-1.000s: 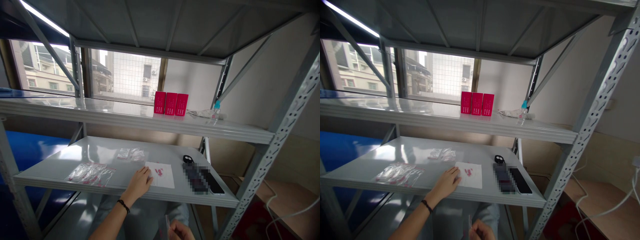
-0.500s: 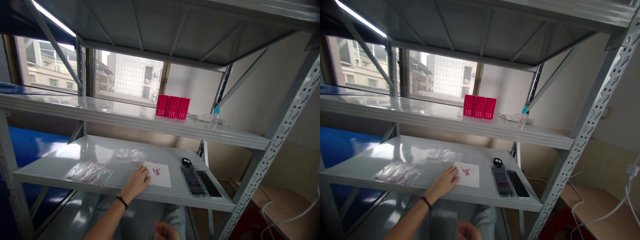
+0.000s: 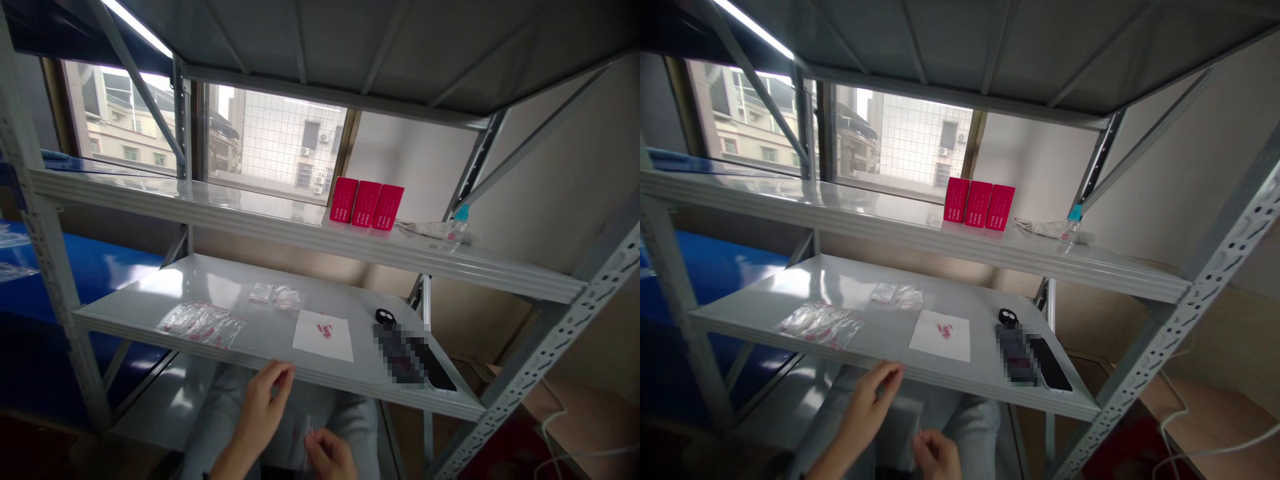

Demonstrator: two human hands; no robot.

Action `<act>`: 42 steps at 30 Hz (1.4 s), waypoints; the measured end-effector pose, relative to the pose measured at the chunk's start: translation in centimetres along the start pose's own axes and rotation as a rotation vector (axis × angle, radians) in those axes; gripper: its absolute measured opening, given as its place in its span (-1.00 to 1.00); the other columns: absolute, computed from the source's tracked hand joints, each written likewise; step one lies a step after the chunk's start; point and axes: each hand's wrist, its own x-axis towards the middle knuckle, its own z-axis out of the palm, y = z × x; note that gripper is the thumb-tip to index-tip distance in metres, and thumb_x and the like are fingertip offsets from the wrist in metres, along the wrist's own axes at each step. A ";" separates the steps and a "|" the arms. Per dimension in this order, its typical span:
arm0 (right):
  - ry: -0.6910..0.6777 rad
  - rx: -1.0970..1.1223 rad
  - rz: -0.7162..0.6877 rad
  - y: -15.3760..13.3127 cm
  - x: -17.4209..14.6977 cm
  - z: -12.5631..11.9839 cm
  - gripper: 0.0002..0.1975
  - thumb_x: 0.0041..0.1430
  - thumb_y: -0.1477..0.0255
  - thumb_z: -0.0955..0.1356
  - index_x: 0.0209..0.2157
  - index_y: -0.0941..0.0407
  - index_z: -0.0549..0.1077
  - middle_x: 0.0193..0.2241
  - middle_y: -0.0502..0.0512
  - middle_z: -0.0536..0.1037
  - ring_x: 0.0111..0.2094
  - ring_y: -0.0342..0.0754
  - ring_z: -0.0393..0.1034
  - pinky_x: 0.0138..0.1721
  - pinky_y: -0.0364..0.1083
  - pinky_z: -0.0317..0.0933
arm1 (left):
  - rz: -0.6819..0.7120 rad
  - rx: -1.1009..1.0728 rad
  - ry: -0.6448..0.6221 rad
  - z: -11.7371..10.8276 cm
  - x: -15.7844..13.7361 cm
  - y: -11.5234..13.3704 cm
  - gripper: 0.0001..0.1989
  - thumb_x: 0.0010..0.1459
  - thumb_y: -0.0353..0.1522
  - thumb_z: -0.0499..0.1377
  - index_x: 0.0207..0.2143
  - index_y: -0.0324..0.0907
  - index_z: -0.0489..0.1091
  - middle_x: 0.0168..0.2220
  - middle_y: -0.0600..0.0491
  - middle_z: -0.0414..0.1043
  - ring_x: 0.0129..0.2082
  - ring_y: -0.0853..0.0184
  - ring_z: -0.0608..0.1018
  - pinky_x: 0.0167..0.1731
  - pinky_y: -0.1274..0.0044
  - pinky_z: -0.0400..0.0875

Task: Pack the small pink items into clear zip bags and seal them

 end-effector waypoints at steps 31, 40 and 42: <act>0.074 -0.400 -0.261 -4.7 -2.6 5.9 -0.57 0.19 0.05 0.34 -0.56 0.07 0.51 -0.58 0.06 0.53 -0.53 -0.04 0.36 -0.45 -0.09 0.15 | -0.397 -0.286 -0.144 -0.1 -8.1 -0.6 -0.54 0.25 0.06 0.09 -0.39 -0.09 0.52 -0.43 0.03 0.63 -0.36 0.22 0.66 -0.33 0.56 0.53; -0.124 -0.183 -0.097 -5.5 -2.8 5.3 -0.55 0.11 0.01 0.40 -0.51 0.13 0.53 -0.57 -0.01 0.45 -0.50 -0.12 0.27 -0.46 -0.15 0.13 | -0.377 -0.261 -0.206 -0.4 -8.3 -2.0 -0.62 0.31 -0.07 0.08 -0.42 -0.10 0.49 -0.48 0.08 0.54 -0.43 0.28 0.60 -0.41 0.59 0.43; -0.192 -0.092 -0.053 -5.2 -2.7 5.1 -0.51 0.11 -0.03 0.38 -0.47 0.15 0.54 -0.58 -0.02 0.42 -0.53 -0.14 0.25 -0.50 -0.16 0.14 | -0.374 -0.236 -0.226 -0.5 -8.1 -2.0 -0.60 0.32 -0.08 0.07 -0.45 -0.10 0.46 -0.53 0.10 0.50 -0.47 0.30 0.57 -0.45 0.59 0.39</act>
